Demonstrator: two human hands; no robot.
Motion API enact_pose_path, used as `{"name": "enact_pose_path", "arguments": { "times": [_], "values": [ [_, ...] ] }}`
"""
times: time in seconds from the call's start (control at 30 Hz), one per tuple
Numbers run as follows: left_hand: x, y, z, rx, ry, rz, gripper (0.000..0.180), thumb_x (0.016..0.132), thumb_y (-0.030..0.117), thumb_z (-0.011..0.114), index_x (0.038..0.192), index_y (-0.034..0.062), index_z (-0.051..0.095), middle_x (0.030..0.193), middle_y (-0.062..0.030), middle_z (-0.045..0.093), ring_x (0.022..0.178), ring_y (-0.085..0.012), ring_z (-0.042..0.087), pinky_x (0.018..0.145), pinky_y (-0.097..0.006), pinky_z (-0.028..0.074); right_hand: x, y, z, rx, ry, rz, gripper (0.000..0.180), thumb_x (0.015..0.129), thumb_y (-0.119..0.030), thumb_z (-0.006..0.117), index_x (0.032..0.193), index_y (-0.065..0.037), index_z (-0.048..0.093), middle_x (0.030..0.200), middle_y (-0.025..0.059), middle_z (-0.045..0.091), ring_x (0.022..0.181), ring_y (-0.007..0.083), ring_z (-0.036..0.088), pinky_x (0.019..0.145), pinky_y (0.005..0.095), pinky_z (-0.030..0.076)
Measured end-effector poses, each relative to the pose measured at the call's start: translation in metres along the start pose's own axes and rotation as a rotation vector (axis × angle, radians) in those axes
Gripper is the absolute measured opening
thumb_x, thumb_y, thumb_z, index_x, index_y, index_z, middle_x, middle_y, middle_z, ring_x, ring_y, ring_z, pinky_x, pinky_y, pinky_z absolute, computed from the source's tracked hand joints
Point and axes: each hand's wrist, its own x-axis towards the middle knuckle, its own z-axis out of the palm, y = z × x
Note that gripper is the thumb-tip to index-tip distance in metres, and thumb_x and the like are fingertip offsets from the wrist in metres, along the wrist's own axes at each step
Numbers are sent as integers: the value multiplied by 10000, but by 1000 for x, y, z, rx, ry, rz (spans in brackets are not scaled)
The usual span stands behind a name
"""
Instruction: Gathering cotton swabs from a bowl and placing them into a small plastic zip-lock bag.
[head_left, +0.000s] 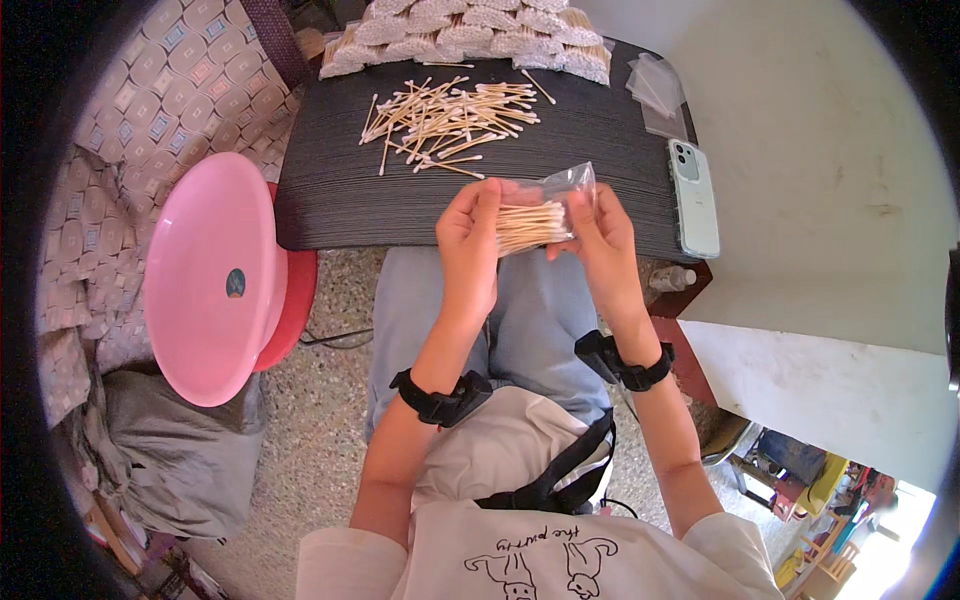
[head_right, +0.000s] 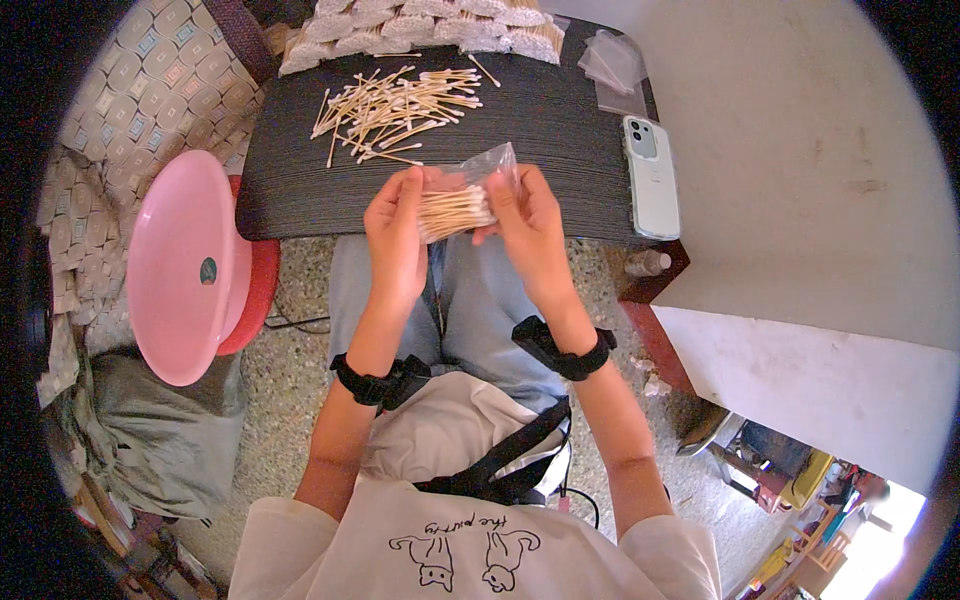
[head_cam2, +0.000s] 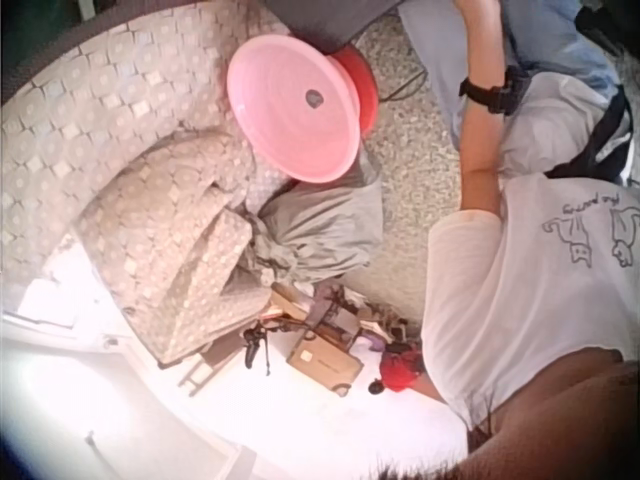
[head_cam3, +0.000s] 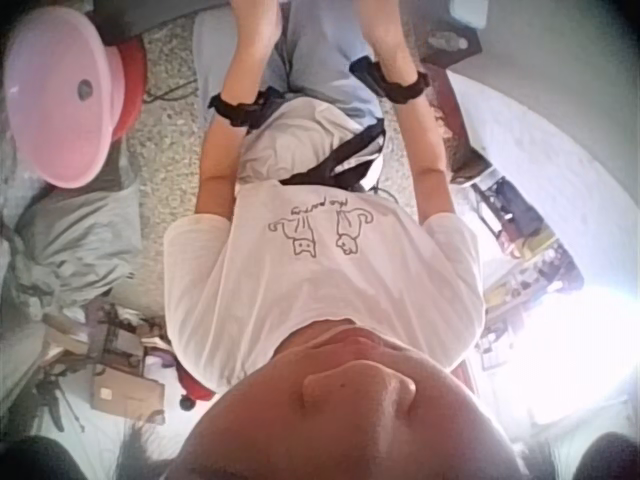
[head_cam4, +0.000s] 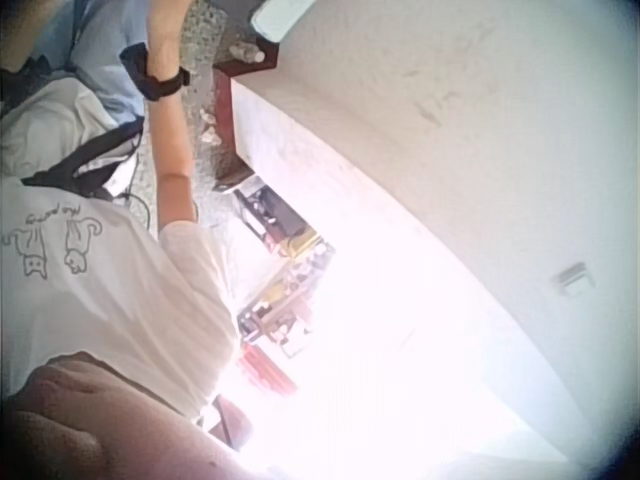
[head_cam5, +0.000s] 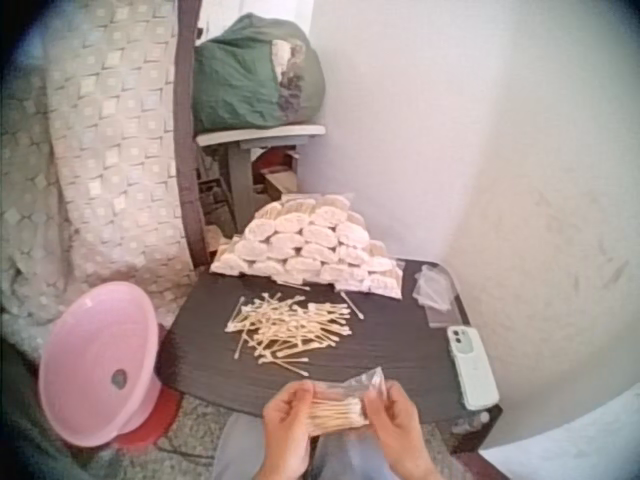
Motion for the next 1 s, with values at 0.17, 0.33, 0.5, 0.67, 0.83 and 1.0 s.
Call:
{"name": "enact_pose_path", "arguments": {
  "times": [0.17, 0.33, 0.5, 0.67, 0.83, 1.0],
  "values": [
    [-1, 1, -6, -55, 11, -94, 310, 921, 265, 544, 782, -6, 599, 840, -114, 660, 712, -117, 610, 671, -247, 496, -1, -1, -1, -254, -87, 50, 186, 834, -173, 664, 907, -12, 605, 806, 26, 625, 682, 68, 565, 545, 220, 459],
    [3, 2, -18, 360, 22, -6, 366, 912, 286, 561, 681, 4, 585, 749, -69, 647, 620, -71, 549, 557, -227, 425, -2, -9, -3, -256, -138, 151, 150, 808, -145, 682, 848, -7, 636, 751, 16, 631, 646, 68, 562, 571, 217, 459],
    [6, 1, -26, 460, 34, 17, 313, 894, 256, 596, 676, 32, 602, 686, -1, 611, 575, -48, 516, 523, -206, 395, 2, -6, -5, -430, -205, 96, 143, 794, -129, 692, 830, 1, 643, 766, 19, 641, 655, 62, 560, 600, 226, 453],
    [-1, -1, -14, 266, -118, 85, 171, 837, 160, 672, 886, -2, 655, 766, -33, 652, 661, -64, 585, 592, -191, 453, 5, -11, -5, -308, -67, -53, 154, 796, -156, 693, 782, -6, 662, 725, 13, 640, 666, 42, 547, 605, 216, 427],
    [1, 3, -9, 143, -46, -52, 237, 847, 145, 655, 1035, 6, 619, 817, -61, 659, 730, -82, 615, 637, -212, 486, 9, -15, -17, -332, -59, 133, 202, 816, -199, 678, 754, -7, 670, 656, 0, 617, 593, 41, 528, 529, 212, 399],
    [13, -1, -7, 274, 0, 19, 301, 865, 78, 603, 1157, 27, 556, 874, -95, 664, 762, -137, 636, 675, -233, 490, 23, 1, -13, -491, 49, 52, 220, 817, -209, 678, 765, 5, 674, 592, -10, 582, 513, 40, 491, 447, 215, 356]
  ]
}}
